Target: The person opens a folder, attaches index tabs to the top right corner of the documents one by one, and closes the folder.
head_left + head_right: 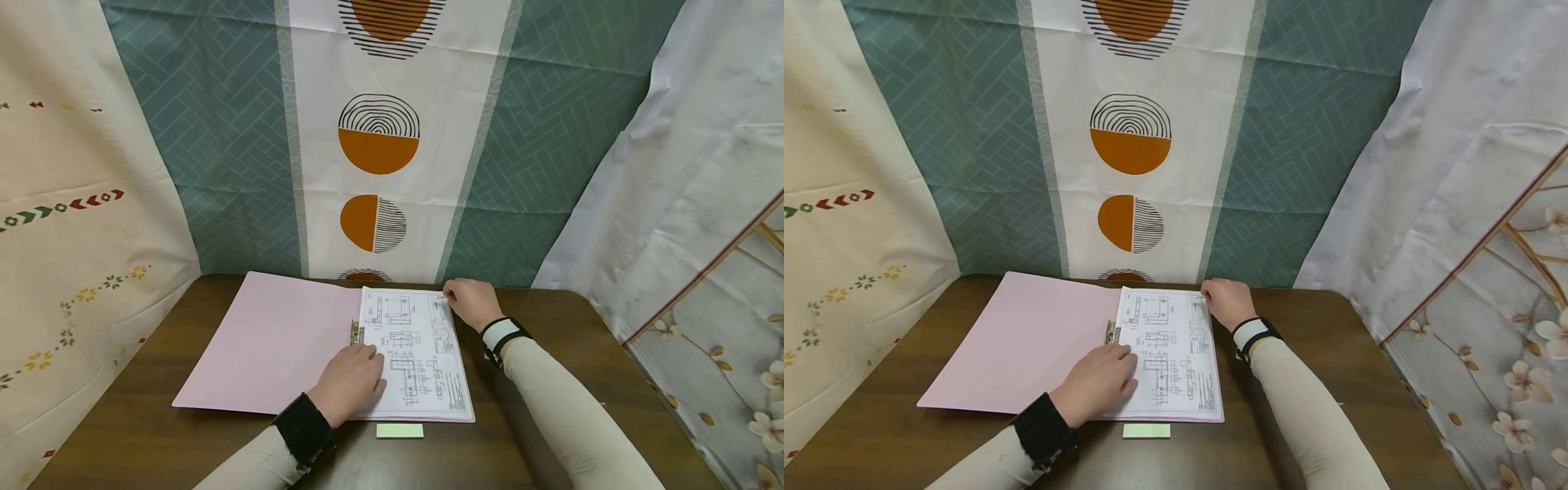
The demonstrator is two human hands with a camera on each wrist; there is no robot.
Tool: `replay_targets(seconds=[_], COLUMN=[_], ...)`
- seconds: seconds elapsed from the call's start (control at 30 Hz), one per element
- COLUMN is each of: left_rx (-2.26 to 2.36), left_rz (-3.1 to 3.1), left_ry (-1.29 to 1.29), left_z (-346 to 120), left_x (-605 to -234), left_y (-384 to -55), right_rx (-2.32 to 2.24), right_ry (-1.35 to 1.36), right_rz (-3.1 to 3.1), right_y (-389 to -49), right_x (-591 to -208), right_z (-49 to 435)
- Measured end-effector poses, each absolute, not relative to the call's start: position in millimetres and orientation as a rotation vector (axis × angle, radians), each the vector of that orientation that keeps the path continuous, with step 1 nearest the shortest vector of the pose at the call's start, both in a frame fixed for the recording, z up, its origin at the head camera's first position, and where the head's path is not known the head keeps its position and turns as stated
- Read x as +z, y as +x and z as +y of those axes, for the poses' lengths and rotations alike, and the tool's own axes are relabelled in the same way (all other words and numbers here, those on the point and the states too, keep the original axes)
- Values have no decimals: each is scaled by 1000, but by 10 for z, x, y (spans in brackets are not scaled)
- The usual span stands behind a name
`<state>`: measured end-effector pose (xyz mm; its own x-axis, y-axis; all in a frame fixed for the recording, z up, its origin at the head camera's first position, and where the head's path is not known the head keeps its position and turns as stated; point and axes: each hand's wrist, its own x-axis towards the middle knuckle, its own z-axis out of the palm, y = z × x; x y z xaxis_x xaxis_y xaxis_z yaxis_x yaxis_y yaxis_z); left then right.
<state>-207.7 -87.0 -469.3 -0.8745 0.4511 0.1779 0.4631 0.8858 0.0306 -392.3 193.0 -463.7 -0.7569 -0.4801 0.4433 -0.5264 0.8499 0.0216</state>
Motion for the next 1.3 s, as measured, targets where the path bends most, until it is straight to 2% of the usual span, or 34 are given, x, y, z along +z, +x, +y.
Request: replay_targets(seconds=[0.53,1.3], left_rx=[-100,-115], left_rz=[-2874,-2906], left_ry=[-705,-680], left_z=[-851,-846], left_x=[-4657,-4662], left_y=[-2069,-2095], right_rx=[86,-29], right_ry=[738,889], right_rz=[-2634,-2642], right_y=[-4059,-4131], right_x=[-4642,-4728], right_z=[1937,2023])
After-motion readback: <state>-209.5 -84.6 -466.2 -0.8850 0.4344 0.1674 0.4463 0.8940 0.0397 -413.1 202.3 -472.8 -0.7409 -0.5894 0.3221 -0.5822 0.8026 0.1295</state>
